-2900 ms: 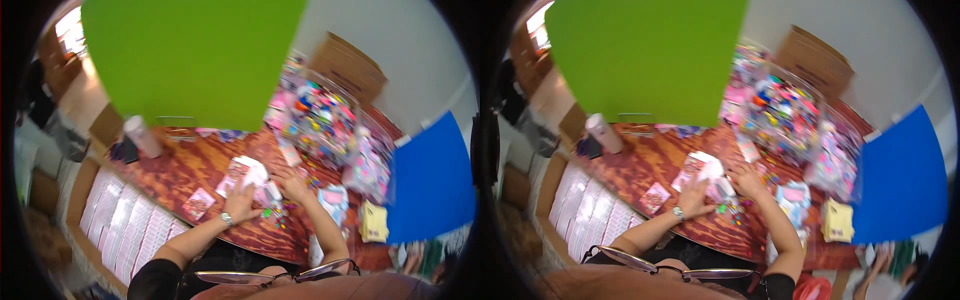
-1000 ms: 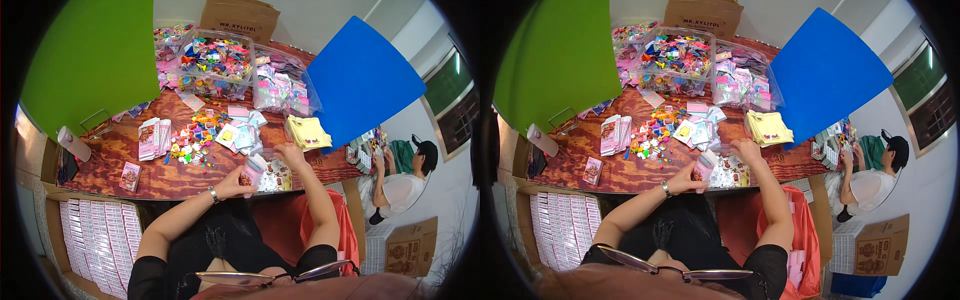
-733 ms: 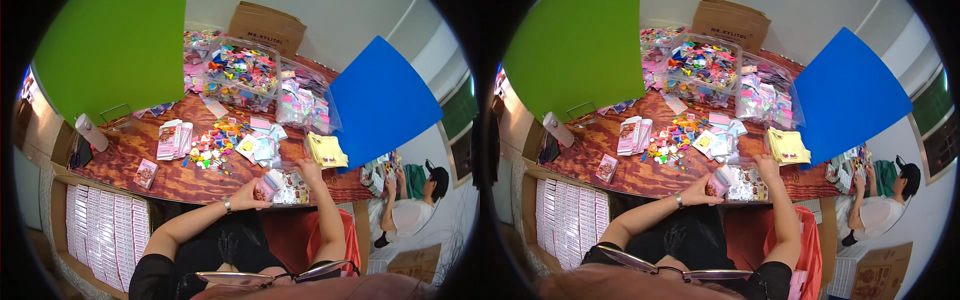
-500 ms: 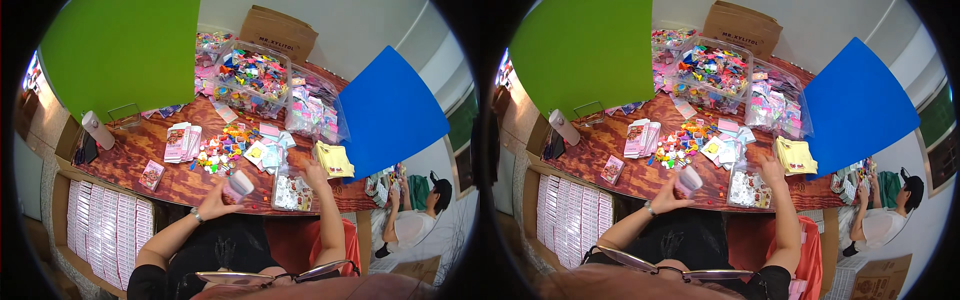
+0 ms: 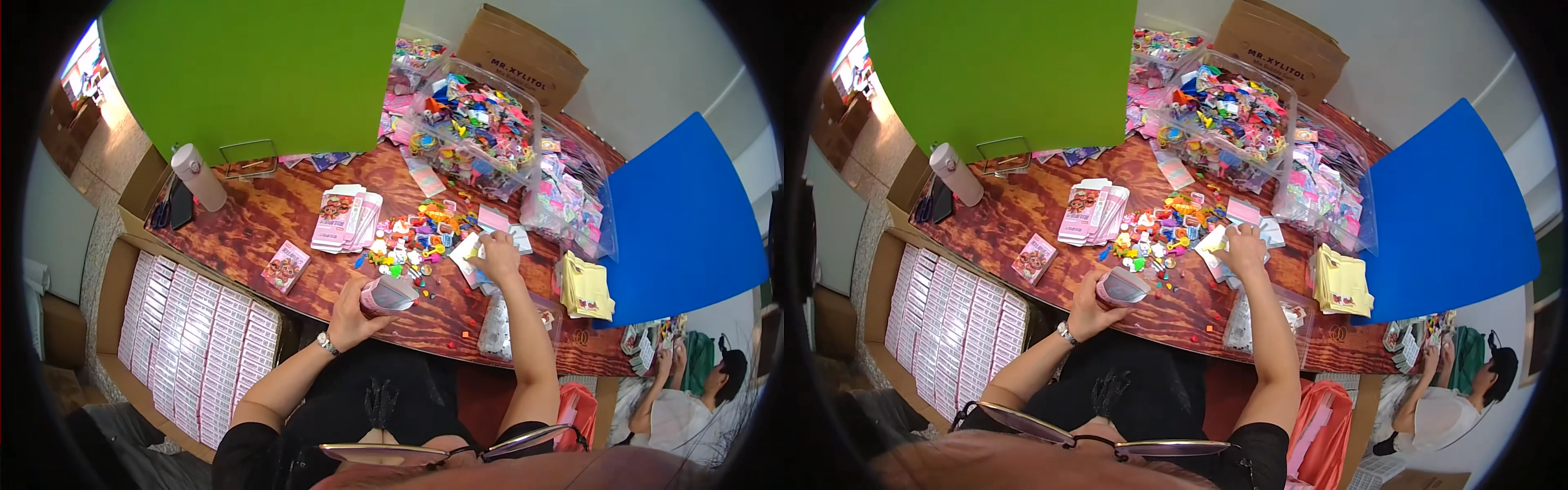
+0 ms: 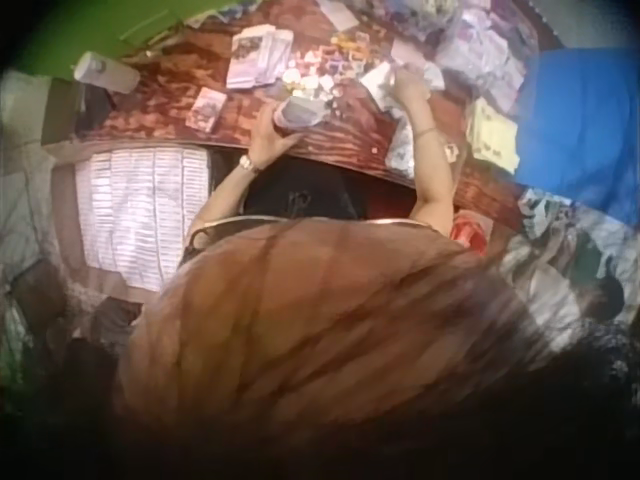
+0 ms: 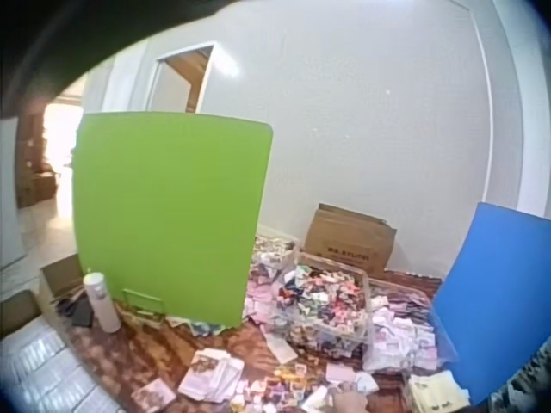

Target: The person packs small items, stickers, and cards into small cardboard boxes, closes each box, and stacks the packed boxes into a larger carton.

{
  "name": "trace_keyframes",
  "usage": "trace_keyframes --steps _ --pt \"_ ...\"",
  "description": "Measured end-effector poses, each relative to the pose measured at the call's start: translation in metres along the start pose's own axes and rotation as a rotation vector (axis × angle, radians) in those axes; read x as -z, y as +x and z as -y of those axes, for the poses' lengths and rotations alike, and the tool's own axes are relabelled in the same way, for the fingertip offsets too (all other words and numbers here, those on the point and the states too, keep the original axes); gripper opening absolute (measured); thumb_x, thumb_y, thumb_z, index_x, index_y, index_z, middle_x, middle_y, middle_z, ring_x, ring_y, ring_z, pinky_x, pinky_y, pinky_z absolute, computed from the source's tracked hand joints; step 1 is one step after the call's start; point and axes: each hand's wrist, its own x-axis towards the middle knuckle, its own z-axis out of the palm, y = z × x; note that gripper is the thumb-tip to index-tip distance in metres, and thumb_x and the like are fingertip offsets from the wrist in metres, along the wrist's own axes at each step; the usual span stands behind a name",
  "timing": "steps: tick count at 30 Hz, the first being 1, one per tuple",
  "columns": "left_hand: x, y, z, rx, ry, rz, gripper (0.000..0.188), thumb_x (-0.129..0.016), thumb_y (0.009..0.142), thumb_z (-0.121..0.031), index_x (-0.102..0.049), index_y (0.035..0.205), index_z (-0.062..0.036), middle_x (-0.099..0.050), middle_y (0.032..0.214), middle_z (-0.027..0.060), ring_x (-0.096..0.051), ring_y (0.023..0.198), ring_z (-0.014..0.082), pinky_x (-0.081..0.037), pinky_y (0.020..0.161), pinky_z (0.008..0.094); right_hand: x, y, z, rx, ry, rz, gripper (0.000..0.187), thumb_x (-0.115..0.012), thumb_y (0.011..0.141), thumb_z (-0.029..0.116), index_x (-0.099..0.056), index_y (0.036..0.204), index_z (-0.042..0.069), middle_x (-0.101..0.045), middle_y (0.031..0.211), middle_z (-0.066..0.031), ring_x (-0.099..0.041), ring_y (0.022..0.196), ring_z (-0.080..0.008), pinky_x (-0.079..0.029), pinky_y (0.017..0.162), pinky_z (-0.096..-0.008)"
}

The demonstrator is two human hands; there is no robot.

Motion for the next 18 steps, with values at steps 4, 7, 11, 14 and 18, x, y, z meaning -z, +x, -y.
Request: trace_keyframes --steps 4,7,11,14,18 --pt "0.007 -0.001 0.011 0.048 -0.026 -0.073 0.08 -0.091 0.066 -0.024 -0.05 0.13 0.0008 -0.059 0.117 0.0169 -0.061 0.108 0.0329 -0.05 0.091 0.0414 0.006 -0.005 0.012 -0.04 0.066 -0.071 0.054 -0.081 0.076 0.039 -0.065 0.123 0.018 -0.061 0.117 -0.01 -0.057 0.113 -0.0326 -0.052 0.088 -0.0475" --pt "0.015 0.006 0.018 0.031 0.012 -0.135 0.085 -0.09 0.068 -0.02 -0.045 0.137 0.0015 -0.058 0.124 0.0181 -0.06 0.113 0.0316 -0.049 0.096 0.0408 0.012 -0.005 0.039 0.25 0.344 -0.223 0.038 -0.074 0.085 0.024 -0.065 0.12 0.012 -0.066 0.112 -0.012 -0.065 0.103 -0.0318 -0.053 0.087 -0.0407" --pt "0.02 0.012 0.02 0.113 -0.058 -0.119 0.083 -0.088 0.07 -0.018 -0.044 0.137 0.0019 -0.058 0.125 0.0193 -0.061 0.114 0.0301 -0.049 0.097 0.04 -0.009 0.001 0.065 0.504 0.525 -0.032 0.032 -0.074 0.085 0.019 -0.066 0.115 0.009 -0.069 0.104 -0.0139 -0.068 0.092 -0.0323 -0.055 0.079 -0.0413" --pt "0.022 0.01 0.019 0.116 -0.036 -0.111 0.082 -0.088 0.069 -0.019 -0.045 0.137 0.0012 -0.058 0.125 0.0187 -0.061 0.114 0.0296 -0.049 0.096 0.0395 -0.019 0.001 0.076 0.391 0.627 0.103 0.029 -0.072 0.086 0.024 -0.066 0.111 0.01 -0.067 0.099 -0.0171 -0.066 0.095 -0.0363 -0.054 0.08 -0.0457" --pt "0.019 0.006 0.022 0.126 -0.027 -0.094 0.083 -0.089 0.069 -0.021 -0.046 0.136 0.0008 -0.06 0.123 0.0179 -0.061 0.114 0.0298 -0.049 0.096 0.0393 -0.007 -0.005 0.106 0.355 0.512 0.001 0.03 -0.073 0.085 0.026 -0.065 0.112 0.014 -0.064 0.098 -0.014 -0.066 0.092 -0.037 -0.054 0.079 -0.0454"
